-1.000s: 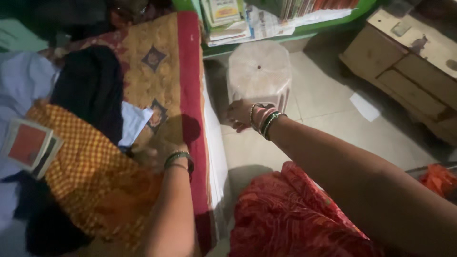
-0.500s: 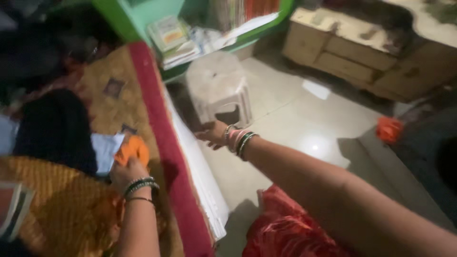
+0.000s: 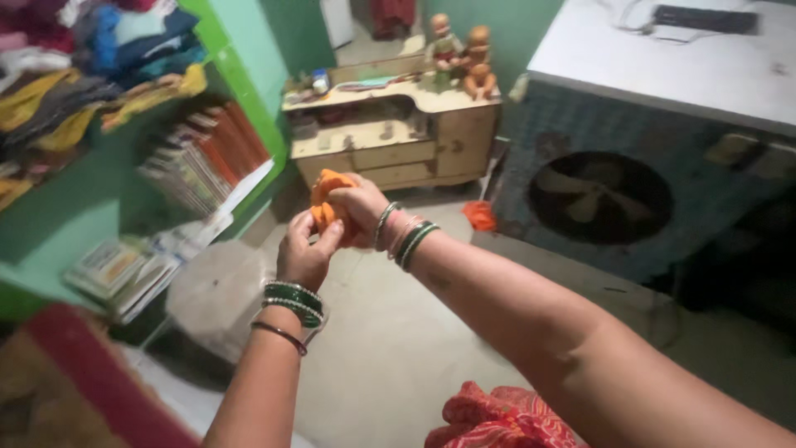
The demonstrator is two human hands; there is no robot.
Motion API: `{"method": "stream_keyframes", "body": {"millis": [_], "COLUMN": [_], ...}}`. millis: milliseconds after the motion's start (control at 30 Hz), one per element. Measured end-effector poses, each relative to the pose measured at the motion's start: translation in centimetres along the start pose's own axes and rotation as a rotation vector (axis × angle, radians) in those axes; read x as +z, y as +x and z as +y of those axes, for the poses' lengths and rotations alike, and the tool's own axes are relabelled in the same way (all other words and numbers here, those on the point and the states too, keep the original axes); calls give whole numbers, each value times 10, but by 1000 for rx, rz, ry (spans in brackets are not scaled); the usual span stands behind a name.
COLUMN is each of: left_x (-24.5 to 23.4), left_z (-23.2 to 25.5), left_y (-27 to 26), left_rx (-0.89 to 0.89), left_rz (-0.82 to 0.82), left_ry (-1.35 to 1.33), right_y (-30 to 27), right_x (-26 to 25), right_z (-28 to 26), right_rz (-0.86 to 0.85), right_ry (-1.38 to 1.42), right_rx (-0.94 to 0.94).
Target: The person organizes books on a shelf, then wipes a white cabinet top and an old CRT television with an orange cloth. The person handles books one at a time and places them on a shelf, then uses the cloth to wipe the cabinet and TV surfaces.
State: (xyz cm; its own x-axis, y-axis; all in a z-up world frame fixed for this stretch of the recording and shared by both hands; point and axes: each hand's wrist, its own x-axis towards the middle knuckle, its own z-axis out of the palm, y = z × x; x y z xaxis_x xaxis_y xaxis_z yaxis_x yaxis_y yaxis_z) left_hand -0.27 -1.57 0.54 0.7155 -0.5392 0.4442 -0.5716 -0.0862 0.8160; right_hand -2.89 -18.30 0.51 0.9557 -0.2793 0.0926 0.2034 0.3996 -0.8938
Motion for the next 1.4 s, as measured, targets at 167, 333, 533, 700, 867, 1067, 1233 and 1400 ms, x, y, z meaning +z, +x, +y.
{"method": "stream_keyframes", "body": {"millis": [167, 333, 533, 700, 867, 1067, 1233, 1400], "left_x": [79, 186, 362, 484, 556, 591, 638, 686], "left_z": [52, 89, 99, 106, 130, 155, 166, 164], "left_y": [49, 79, 119, 142, 166, 201, 240, 297], "left_rx": [-75, -770, -404, -555, -466, 6, 81, 131], "left_rz": [40, -245, -481, -590, -551, -312, -314, -412], "left_ry": [131, -382, -995, -1093, -400, 351, 504, 587], "right_y": [-36, -77, -128, -149, -168, -177, -160, -148], "right_x": [-101, -194, -304, -418, -508, -583, -661, -734], "right_z": [-82, -140, -196, -243, -295, -360, -386, -387], "right_rz": [12, -116, -81, 151, 283, 841, 1082, 1192], "right_ry": [5, 97, -559, -967, -1152, -1022, -1250, -1616], "right_rx": [-78, -186, -325, -383, -419, -208, -547, -24]}}
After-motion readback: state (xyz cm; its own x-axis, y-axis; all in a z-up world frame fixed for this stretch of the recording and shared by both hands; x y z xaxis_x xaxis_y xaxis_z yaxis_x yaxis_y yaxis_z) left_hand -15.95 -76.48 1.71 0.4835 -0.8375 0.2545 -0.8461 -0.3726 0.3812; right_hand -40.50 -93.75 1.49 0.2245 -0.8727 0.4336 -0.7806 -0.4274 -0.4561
